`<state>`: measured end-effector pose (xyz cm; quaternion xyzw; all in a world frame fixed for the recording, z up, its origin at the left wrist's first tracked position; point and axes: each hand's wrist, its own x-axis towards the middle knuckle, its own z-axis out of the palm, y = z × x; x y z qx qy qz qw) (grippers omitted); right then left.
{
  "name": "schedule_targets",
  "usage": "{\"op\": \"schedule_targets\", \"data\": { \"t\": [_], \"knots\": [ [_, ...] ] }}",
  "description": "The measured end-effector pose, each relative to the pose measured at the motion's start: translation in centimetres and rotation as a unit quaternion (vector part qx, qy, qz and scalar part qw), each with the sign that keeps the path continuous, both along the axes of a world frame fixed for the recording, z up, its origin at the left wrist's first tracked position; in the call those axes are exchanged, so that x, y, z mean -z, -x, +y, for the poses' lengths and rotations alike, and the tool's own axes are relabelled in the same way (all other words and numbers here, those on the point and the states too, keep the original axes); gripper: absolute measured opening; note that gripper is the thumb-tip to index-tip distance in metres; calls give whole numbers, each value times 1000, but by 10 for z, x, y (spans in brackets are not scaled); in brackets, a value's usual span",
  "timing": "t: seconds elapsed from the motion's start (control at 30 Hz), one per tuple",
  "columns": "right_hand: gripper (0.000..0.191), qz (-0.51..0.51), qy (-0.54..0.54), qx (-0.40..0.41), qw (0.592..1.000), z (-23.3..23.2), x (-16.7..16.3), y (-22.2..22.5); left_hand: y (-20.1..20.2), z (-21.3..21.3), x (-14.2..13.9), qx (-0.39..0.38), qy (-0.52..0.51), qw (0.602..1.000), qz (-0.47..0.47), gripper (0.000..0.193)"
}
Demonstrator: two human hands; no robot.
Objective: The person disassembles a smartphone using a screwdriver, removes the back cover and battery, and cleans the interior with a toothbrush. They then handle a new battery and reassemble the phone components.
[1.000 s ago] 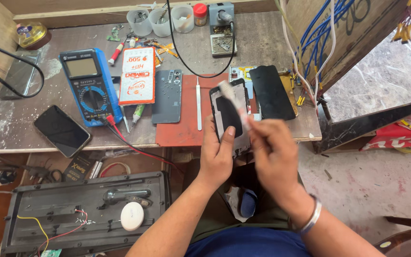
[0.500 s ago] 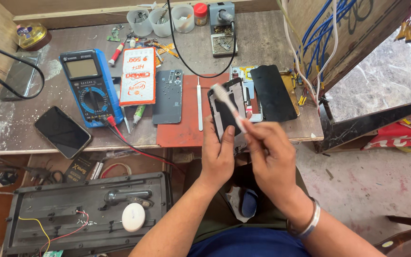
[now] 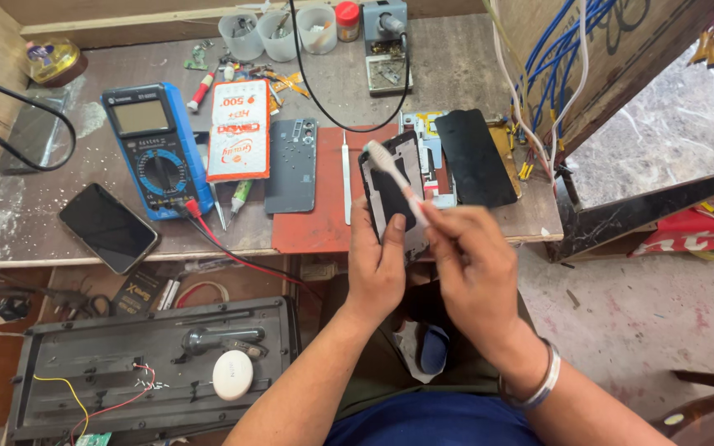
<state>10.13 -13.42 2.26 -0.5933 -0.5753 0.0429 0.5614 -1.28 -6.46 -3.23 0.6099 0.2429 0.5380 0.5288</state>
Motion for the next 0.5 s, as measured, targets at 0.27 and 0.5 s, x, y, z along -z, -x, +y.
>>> {"op": "schedule_targets", "data": {
  "t": [0.27, 0.5],
  "knots": [
    [26, 476, 263, -279, 792, -11, 13, -18, 2, 2, -11, 10, -13, 1000, 20, 36],
    [25, 389, 62, -130, 910, -17, -4, -49, 8, 0, -32, 247, 198, 912, -261, 42]
  ]
}}
